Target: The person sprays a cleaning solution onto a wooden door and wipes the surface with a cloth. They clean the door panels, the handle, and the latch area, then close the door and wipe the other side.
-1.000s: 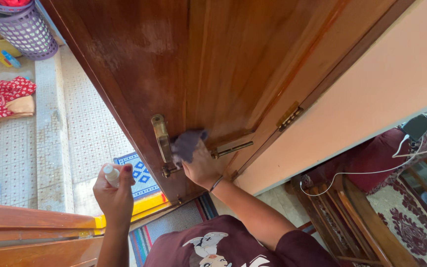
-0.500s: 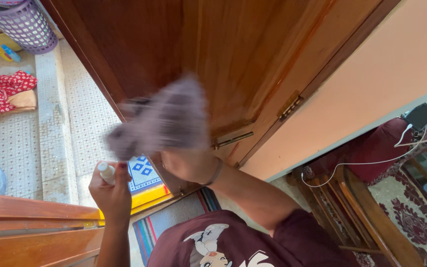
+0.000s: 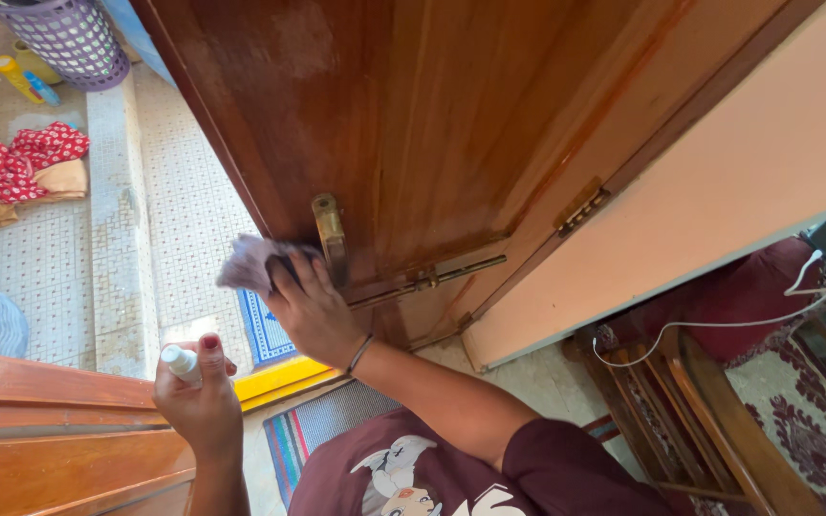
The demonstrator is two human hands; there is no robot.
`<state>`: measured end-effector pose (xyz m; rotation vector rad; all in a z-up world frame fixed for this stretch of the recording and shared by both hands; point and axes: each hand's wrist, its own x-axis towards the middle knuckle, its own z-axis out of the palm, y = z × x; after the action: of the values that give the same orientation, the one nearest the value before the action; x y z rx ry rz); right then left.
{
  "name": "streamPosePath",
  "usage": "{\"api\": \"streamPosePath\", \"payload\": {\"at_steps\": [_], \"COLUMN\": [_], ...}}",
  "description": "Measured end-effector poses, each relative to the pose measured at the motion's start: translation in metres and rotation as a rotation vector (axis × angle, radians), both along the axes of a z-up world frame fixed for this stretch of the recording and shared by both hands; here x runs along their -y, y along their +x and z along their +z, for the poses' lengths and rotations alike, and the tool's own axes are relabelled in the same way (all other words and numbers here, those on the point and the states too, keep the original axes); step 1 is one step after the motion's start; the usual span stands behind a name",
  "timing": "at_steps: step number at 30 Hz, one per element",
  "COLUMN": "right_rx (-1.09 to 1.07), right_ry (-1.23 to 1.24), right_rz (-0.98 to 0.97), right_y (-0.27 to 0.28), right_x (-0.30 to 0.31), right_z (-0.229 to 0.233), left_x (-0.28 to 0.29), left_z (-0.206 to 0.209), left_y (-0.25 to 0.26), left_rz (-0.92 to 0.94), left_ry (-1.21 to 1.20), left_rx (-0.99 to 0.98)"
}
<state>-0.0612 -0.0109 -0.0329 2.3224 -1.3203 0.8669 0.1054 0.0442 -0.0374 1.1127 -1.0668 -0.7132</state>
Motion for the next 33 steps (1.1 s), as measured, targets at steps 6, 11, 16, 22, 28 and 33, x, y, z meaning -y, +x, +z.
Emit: {"api": "streamPosePath", "payload": {"at_steps": [6, 11, 16, 22, 28, 33], "right_rx": [-0.084, -0.159, -0.153, -0.062, 0.079, 0.179], "right_ry": [0.058, 0.061, 0.127, 0.157, 0.128, 0.083], "right_rz": [0.048, 0.161, 0.263, 0.195, -0.171, -0.514], "right_y": [-0.013, -0.033, -0.06, -0.127, -0.221, -0.301], "right_x": [-0.003, -0.004, -0.009, -0.02, -0.021, -0.03], "right_z": [-0.044, -0.055, -0.075, -0.113, -0.156, -0.141], "left_x": [-0.001, 0.004, 0.004, 0.007, 0.011, 0.016], "left_z": [0.004, 0.008, 0.007, 0.0, 0.004, 0.015], "left_y": [-0.003, -0.01, -0.013, -0.008, -0.013, -0.021], "left_rz": [-0.021, -0.034, -0.061, -0.049, -0.099, -0.108], "left_ry": [0.04, 0.046, 0.03, 0.076, 0.032, 0.05], "left_rx": [0.007, 0.064, 0.051, 0.039, 0.044, 0.112]}}
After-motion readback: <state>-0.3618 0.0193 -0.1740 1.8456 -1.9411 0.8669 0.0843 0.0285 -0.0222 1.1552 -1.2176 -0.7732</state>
